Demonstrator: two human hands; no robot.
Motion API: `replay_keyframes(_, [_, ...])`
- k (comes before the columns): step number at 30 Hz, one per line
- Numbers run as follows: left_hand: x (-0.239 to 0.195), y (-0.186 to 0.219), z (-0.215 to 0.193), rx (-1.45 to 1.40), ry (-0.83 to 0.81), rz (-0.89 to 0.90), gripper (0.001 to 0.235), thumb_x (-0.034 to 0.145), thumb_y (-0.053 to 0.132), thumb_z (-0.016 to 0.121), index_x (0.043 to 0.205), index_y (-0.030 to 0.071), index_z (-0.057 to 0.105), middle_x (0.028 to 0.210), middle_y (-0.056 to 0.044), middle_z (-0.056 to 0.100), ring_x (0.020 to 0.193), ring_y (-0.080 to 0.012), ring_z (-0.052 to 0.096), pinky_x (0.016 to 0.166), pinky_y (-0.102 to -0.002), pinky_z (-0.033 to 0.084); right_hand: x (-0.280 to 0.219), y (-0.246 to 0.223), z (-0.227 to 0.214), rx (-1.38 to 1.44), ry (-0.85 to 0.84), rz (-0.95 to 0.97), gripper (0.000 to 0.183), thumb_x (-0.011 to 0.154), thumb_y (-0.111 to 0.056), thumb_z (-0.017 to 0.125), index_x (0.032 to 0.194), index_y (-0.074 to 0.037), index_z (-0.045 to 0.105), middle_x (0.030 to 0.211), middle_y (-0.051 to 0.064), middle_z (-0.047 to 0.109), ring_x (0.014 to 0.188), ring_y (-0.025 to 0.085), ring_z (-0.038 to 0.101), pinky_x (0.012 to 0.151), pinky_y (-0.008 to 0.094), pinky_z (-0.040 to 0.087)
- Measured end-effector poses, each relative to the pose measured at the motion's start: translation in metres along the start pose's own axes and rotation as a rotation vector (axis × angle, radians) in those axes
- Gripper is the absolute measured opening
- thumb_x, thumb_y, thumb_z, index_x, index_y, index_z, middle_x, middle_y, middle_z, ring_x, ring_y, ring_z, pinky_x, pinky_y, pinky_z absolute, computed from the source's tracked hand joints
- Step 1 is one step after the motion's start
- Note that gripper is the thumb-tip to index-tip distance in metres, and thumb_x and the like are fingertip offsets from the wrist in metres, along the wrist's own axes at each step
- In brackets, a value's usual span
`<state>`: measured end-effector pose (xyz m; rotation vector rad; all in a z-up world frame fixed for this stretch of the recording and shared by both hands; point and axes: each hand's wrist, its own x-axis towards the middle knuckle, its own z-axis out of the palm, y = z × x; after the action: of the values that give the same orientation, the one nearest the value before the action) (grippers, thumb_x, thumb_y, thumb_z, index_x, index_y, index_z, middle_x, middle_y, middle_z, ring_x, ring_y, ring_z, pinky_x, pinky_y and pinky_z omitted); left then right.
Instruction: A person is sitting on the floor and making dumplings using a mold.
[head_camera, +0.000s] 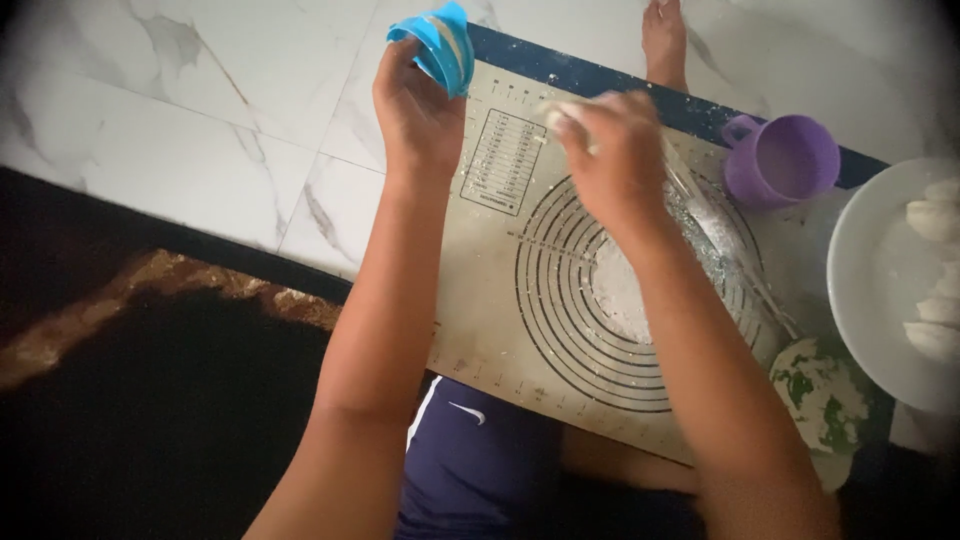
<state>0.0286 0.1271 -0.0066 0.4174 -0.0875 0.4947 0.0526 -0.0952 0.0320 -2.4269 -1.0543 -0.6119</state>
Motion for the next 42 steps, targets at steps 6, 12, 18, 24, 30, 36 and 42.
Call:
replay_keyframes(6, [0.003, -0.004, -0.006, -0.039, 0.014, -0.004, 0.014, 0.095, 0.019, 0.058, 0.1, 0.006, 0.058, 0.099, -0.008, 0.061, 0.088, -0.0154, 0.055, 0.081, -0.031, 0.043, 0.007, -0.017, 0.055, -0.186, -0.045, -0.085, 0.011, 0.092, -0.007, 0.07, 0.089, 0.0, 0.079, 0.085, 0.017, 0.068, 0.085, 0.03, 0.056, 0.079, 0.044, 0.047])
replay_keyframes(12, [0.0, -0.002, 0.002, -0.024, -0.035, -0.023, 0.013, 0.095, 0.021, 0.058, 0.097, 0.008, 0.057, 0.098, -0.008, 0.057, 0.09, -0.0173, 0.051, 0.087, -0.034, 0.039, 0.009, -0.017, 0.039, -0.098, 0.03, -0.093, 0.012, 0.087, -0.008, 0.082, 0.099, -0.008, 0.084, 0.081, 0.008, 0.072, 0.083, 0.024, 0.056, 0.083, 0.038, 0.043])
replay_keyframes(18, [0.002, -0.007, -0.005, -0.032, -0.004, -0.01, 0.013, 0.096, 0.02, 0.056, 0.098, 0.007, 0.057, 0.095, -0.008, 0.058, 0.089, -0.0161, 0.052, 0.086, -0.033, 0.039, -0.027, -0.042, 0.021, -0.308, -0.105, -0.066, 0.009, 0.091, -0.015, 0.079, 0.099, -0.015, 0.081, 0.086, 0.005, 0.072, 0.096, 0.025, 0.057, 0.091, 0.044, 0.042])
replay_keyframes(24, [0.005, -0.007, -0.009, -0.08, -0.042, -0.038, 0.008, 0.094, 0.019, 0.06, 0.093, 0.011, 0.058, 0.094, -0.004, 0.059, 0.09, -0.0148, 0.051, 0.086, -0.032, 0.038, -0.031, -0.036, 0.012, -0.086, 0.012, -0.066, 0.016, 0.083, -0.012, 0.085, 0.099, -0.011, 0.083, 0.079, 0.003, 0.065, 0.083, 0.024, 0.054, 0.089, 0.04, 0.043])
replay_keyframes(30, [0.008, -0.009, -0.005, -0.11, -0.104, -0.054, 0.013, 0.095, 0.013, 0.054, 0.089, 0.007, 0.064, 0.09, -0.005, 0.063, 0.084, -0.016, 0.053, 0.079, -0.029, 0.041, -0.047, -0.003, -0.043, 1.141, -0.007, 0.722, 0.034, 0.095, -0.002, 0.067, 0.129, 0.0, 0.065, 0.104, 0.006, 0.069, 0.087, 0.009, 0.063, 0.075, 0.018, 0.053])
replay_keyframes(36, [-0.004, -0.007, 0.01, 0.142, -0.125, -0.038, 0.013, 0.095, 0.027, 0.057, 0.09, 0.015, 0.055, 0.093, -0.005, 0.053, 0.088, -0.0148, 0.048, 0.088, -0.032, 0.034, -0.055, 0.017, -0.049, 1.868, 0.004, 0.992, 0.051, 0.083, -0.017, 0.069, 0.13, -0.006, 0.056, 0.115, 0.014, 0.057, 0.086, 0.02, 0.056, 0.075, 0.028, 0.049])
replay_keyframes(42, [-0.004, -0.013, 0.019, 0.158, -0.115, -0.104, 0.017, 0.097, 0.019, 0.05, 0.086, 0.014, 0.061, 0.086, -0.002, 0.058, 0.078, -0.0115, 0.049, 0.077, -0.029, 0.037, -0.071, 0.03, -0.04, 2.128, -0.043, 0.769, 0.032, 0.096, -0.032, 0.067, 0.108, -0.004, 0.074, 0.088, 0.011, 0.071, 0.058, 0.013, 0.055, 0.043, 0.026, 0.041])
